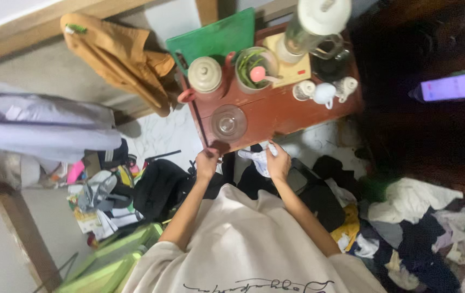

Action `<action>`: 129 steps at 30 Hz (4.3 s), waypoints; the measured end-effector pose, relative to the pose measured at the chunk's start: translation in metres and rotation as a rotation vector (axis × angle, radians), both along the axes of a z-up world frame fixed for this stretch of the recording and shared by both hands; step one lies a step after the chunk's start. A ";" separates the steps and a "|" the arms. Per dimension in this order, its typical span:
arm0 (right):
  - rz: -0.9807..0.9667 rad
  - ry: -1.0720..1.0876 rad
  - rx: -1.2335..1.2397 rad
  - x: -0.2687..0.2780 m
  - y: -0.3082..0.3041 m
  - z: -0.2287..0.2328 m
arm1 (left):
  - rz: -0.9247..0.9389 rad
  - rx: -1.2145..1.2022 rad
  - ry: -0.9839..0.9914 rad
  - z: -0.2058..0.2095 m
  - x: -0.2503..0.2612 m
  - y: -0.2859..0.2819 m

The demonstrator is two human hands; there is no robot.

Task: The person dries a ceramic mug and a glass bowl with a checkered cloth on a small wooden table. They wipe the exterior and interior of each item, then place them back on the table.

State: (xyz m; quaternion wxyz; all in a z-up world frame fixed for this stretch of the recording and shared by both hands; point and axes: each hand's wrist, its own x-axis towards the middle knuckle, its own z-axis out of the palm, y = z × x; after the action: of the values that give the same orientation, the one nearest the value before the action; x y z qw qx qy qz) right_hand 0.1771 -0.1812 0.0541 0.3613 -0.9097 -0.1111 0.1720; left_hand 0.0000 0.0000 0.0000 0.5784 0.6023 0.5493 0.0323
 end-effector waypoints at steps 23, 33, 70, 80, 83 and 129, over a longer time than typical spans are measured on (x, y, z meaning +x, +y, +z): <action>-0.397 -0.067 0.414 0.054 -0.081 0.056 | -0.347 -0.160 -0.554 0.017 0.140 -0.033; 0.009 0.285 0.237 0.187 -0.097 -0.022 | -0.267 -0.120 -0.467 0.026 0.227 -0.040; 0.443 0.547 0.333 0.289 -0.012 -0.050 | 0.467 -0.085 -0.342 -0.044 0.160 -0.128; 0.301 1.102 0.721 0.291 -0.061 0.009 | 0.108 0.231 -0.621 0.129 0.223 -0.100; 0.335 1.138 0.747 0.287 -0.065 0.025 | -0.080 0.299 -0.670 0.179 0.238 -0.096; 0.688 0.422 0.538 0.266 -0.053 0.116 | -0.261 0.201 -0.711 0.208 0.240 -0.106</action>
State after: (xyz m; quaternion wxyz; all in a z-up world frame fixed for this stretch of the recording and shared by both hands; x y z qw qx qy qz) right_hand 0.4426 -0.2343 0.1700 0.5208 -0.6397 -0.3702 0.4273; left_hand 0.2396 -0.1063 0.2081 0.6700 0.6719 0.2275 0.2187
